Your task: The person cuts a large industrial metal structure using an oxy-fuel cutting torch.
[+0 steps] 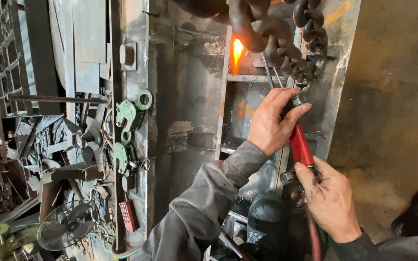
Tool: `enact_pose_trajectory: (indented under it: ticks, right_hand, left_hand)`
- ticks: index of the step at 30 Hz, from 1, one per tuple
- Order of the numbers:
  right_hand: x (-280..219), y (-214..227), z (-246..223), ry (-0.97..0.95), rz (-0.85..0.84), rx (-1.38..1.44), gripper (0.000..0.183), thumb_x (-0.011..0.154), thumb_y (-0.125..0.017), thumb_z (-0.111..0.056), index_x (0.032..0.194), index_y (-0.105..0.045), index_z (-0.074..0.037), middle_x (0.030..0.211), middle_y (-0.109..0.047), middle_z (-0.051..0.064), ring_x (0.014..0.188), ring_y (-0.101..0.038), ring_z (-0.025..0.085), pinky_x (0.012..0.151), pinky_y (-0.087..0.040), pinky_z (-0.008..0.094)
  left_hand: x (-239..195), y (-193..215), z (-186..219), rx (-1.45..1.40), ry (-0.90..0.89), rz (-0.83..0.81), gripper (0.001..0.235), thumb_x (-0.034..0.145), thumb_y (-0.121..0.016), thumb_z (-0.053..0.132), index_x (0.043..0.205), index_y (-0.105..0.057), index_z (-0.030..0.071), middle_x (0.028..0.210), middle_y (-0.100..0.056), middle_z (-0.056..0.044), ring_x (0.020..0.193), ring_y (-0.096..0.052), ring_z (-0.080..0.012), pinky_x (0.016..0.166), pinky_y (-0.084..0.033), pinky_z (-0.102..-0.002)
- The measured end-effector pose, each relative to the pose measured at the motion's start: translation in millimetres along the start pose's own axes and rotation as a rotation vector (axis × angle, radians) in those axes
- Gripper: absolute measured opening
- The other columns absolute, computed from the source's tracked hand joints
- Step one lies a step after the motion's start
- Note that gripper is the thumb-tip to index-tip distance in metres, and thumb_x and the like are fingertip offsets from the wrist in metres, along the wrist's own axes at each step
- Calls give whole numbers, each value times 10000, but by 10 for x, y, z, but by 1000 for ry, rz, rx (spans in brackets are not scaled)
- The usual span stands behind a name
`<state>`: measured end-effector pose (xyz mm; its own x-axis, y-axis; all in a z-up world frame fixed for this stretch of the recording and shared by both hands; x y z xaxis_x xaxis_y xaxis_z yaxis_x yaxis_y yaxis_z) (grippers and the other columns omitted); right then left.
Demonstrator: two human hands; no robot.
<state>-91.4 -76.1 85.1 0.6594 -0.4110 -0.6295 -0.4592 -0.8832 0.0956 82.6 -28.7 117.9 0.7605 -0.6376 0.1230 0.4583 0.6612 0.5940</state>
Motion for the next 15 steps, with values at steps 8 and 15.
enact_pose_trajectory:
  ticks: [8,15]
  right_hand:
    - [-54,-48,-7,-57,4,-8,301,966,-649,-280,1158,-725,-61,571,-676,87,473,-652,151,459,-502,326]
    - [-69,-128,-22,-35,16,45,290,957,-626,-268,1132,-722,-57,587,-662,68,478,-630,142,454,-504,325]
  left_hand:
    - [-35,19,-7,3,-20,6,381,956,-753,261,1251,-661,39,1196,-682,-132,1025,-715,-298,872,-584,-356]
    - [-38,50,-49,7,-40,11,365,959,-747,276,1232,-669,46,1196,-686,-132,1033,-715,-309,875,-584,-363]
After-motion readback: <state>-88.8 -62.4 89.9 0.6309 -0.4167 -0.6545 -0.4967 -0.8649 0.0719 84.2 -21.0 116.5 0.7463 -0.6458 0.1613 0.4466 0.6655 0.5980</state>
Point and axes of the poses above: each hand's wrist, its own x-axis towards the middle knuckle, its own y-axis out of the back of the hand, z = x × y, the point moved 7 cm from there along x, towards the middle knuckle
